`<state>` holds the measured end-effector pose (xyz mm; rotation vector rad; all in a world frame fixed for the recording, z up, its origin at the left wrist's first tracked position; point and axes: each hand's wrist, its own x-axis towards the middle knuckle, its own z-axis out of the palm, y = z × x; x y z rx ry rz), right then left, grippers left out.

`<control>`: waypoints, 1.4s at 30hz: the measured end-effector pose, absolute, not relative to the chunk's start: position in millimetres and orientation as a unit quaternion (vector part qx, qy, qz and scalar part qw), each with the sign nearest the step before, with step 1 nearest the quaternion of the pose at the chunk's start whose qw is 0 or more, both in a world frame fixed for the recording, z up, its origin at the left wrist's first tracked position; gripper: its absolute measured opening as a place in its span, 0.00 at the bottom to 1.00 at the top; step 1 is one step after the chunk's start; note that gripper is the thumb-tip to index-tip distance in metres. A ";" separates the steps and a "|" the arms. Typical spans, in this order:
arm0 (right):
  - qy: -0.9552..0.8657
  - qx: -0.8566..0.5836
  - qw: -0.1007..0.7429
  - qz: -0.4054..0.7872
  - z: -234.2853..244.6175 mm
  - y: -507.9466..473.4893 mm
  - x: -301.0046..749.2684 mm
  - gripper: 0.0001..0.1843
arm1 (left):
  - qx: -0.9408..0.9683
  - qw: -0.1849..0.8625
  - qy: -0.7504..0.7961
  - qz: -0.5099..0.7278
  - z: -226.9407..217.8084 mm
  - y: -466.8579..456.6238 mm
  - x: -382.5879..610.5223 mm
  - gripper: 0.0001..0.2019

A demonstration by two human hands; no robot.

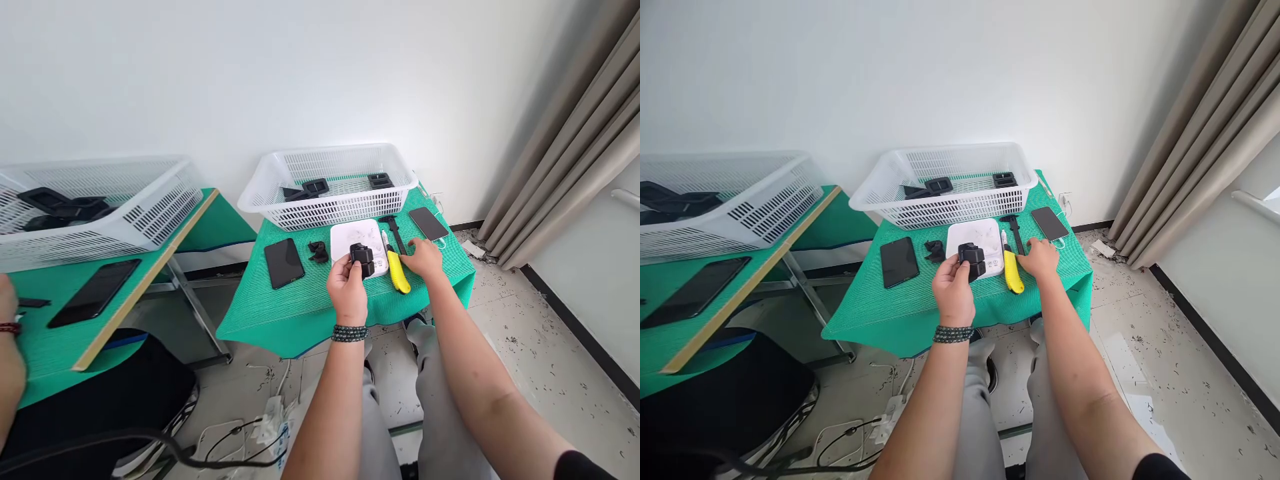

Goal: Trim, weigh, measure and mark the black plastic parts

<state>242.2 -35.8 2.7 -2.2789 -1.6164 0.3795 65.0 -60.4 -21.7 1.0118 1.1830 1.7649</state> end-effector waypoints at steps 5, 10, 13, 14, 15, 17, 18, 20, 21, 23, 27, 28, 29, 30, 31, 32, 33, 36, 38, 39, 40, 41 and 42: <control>-0.551 -0.807 0.176 0.120 -1.6 -40.5 234.6 0.26 | 0.452 0.376 0.472 0.657 -20.4 -71.7 75.9 0.20; -0.545 -0.813 0.178 0.104 -2.8 -43.9 230.4 0.24 | 0.513 0.375 0.460 0.621 -18.3 -87.1 99.4 0.15; -0.543 -0.812 0.177 0.121 -1.3 -42.0 231.4 0.19 | 0.518 0.393 0.465 0.601 -14.4 -91.9 105.6 0.14; -0.538 -0.814 0.175 0.129 -0.5 -40.9 232.1 0.18 | 0.517 0.401 0.464 0.596 -12.4 -93.1 105.8 0.14; -0.534 -0.816 0.173 0.137 0.4 -39.9 232.7 0.17 | 0.517 0.409 0.462 0.593 -10.2 -94.3 105.4 0.14; -0.524 -0.821 0.169 0.149 2.4 -38.3 233.2 0.17 | 0.512 0.430 0.459 0.586 -6.0 -96.8 103.5 0.13; -0.521 -0.823 0.168 0.156 3.6 -37.9 233.1 0.17 | 0.505 0.447 0.462 0.576 -4.5 -98.1 102.4 0.13; -0.516 -0.823 0.168 0.168 5.9 -38.1 232.2 0.18 | 0.485 0.487 0.480 0.546 -4.0 -101.1 100.5 0.13; -0.515 -0.823 0.169 0.174 6.9 -38.7 231.5 0.17 | 0.476 0.506 0.490 0.526 -5.2 -102.6 99.8 0.14; -0.515 -0.819 0.173 0.183 8.5 -40.7 230.5 0.15 | 0.471 0.535 0.508 0.484 -10.2 -105.6 98.7 0.17; -0.517 -0.808 0.197 0.202 8.6 -45.7 231.5 0.13 | 0.497 0.558 0.534 0.396 -23.8 -108.4 97.0 0.18; -0.516 -0.805 0.205 0.208 8.1 -46.7 232.3 0.13 | 0.506 0.557 0.539 0.378 -26.4 -107.9 97.0 0.19; -0.515 -0.802 0.215 0.214 7.5 -47.4 233.2 0.13 | 0.514 0.556 0.544 0.362 -28.6 -106.9 97.4 0.21; -0.514 -0.797 0.227 0.221 6.7 -47.8 234.1 0.13 | 0.520 0.555 0.547 0.348 -30.3 -105.5 98.4 0.23; -0.511 -0.793 0.241 0.228 5.9 -48.1 235.1 0.13 | 0.524 0.556 0.550 0.337 -31.5 -104.0 99.9 0.25; -0.507 -0.788 0.257 0.237 4.9 -48.1 236.2 0.13 | 0.525 0.559 0.552 0.328 -32.4 -102.5 102.0 0.26; -0.502 -0.782 0.276 0.246 3.9 -48.1 237.3 0.12 | 0.524 0.561 0.553 0.323 -32.9 -101.2 104.6 0.26; -0.475 -0.759 0.343 0.284 0.9 -48.6 242.0 0.09 | 0.510 0.572 0.554 0.325 -32.9 -98.5 112.4 0.25; -0.448 -0.734 0.399 0.320 -0.2 -50.1 246.7 0.10 | 0.494 0.582 0.550 0.339 -31.4 -96.3 115.7 0.23; -0.432 -0.717 0.428 0.339 -0.1 -51.3 249.5 0.12 | 0.486 0.588 0.546 0.347 -30.3 -94.5 116.6 0.22; -0.416 -0.700 0.458 0.358 0.6 -52.9 252.5 0.14 | 0.478 0.594 0.540 0.356 -28.8 -92.1 117.2 0.21; -0.400 -0.680 0.486 0.376 2.0 -54.7 255.5 0.16 | 0.471 0.601 0.534 0.365 -27.2 -88.9 117.7 0.21; -0.385 -0.660 0.513 0.391 4.1 -56.8 258.4 0.17 | 0.464 0.607 0.525 0.374 -25.5 -85.2 118.3 0.22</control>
